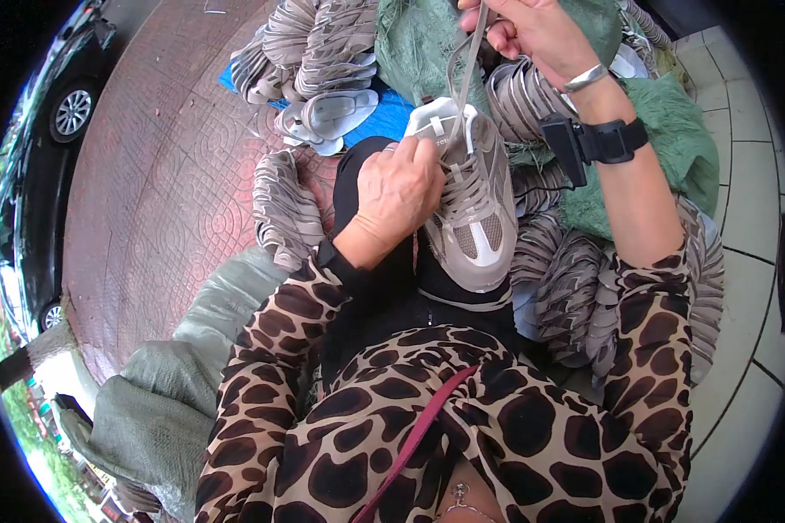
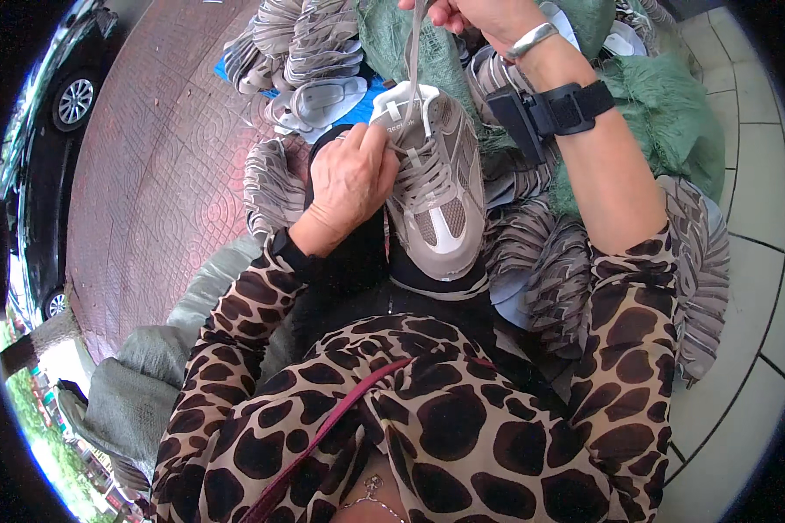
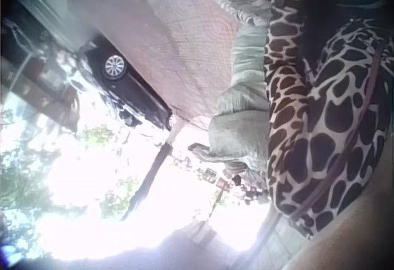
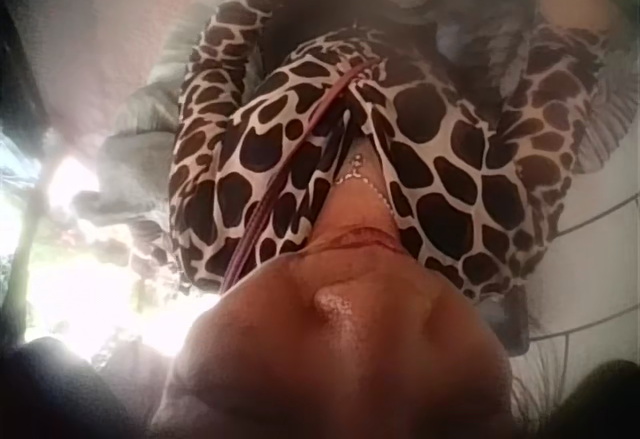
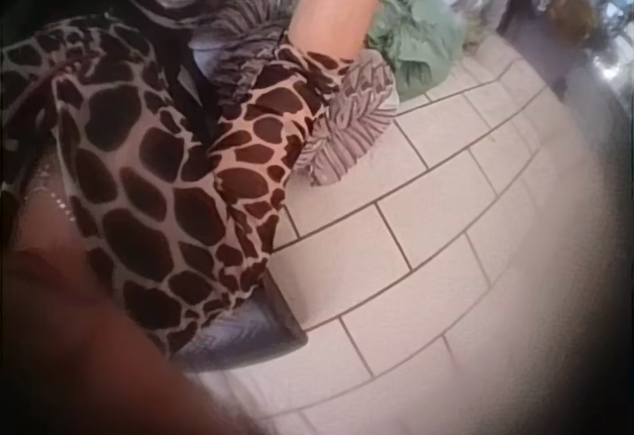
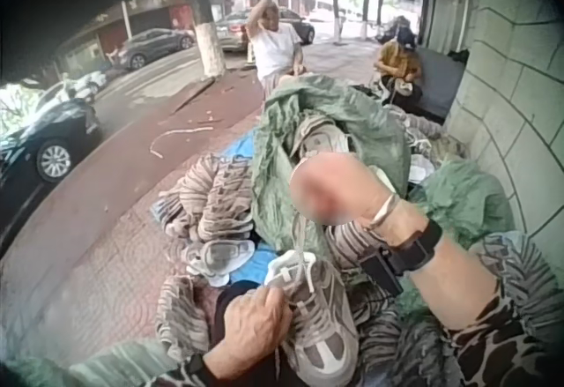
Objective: The person sits on the ground and laces a beige sneaker by hand. They thread the laces through the eyelets, pull them tight, and tie a knot. The person then picks up a white shoe insole and places it inside the shoe.
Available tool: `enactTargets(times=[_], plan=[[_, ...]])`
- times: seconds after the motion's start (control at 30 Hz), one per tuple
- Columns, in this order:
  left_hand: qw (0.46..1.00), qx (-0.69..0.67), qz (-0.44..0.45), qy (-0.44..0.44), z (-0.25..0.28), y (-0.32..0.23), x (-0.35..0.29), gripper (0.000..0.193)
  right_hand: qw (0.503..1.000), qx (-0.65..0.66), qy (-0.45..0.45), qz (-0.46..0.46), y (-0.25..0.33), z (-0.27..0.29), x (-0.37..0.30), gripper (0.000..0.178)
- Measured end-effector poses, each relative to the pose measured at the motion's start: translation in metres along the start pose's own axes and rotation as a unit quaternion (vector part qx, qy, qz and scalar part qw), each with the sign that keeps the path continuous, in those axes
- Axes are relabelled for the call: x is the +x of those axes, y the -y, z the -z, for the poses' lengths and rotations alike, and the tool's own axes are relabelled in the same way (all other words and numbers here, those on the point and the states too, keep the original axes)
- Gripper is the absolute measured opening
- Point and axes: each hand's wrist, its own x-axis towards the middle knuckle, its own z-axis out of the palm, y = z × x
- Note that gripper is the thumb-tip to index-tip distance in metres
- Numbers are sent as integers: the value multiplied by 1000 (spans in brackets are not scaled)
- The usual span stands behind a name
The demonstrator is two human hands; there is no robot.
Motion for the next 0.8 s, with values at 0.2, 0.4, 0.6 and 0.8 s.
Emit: enactTargets(times=[0.2, 0.4, 0.6, 0.8], plan=[[989, -138, 58, 15, -4, -18, -13, 14, 1000, 17, -8, 19, -4, 11, -7, 26], [959, -259, 86, 76, 0, 0, 0, 17, 995, 101, 3, 0, 4, 11, -14, 26], [984, -76, -110, 122, 30, 32, 5, 15, 998, 61, 16, 0, -6, 12, -15, 27], [965, -171, -139, 143, 36, 9, -8, 12, 997, 19, 49, -55, -17, 13, -21, 28]])
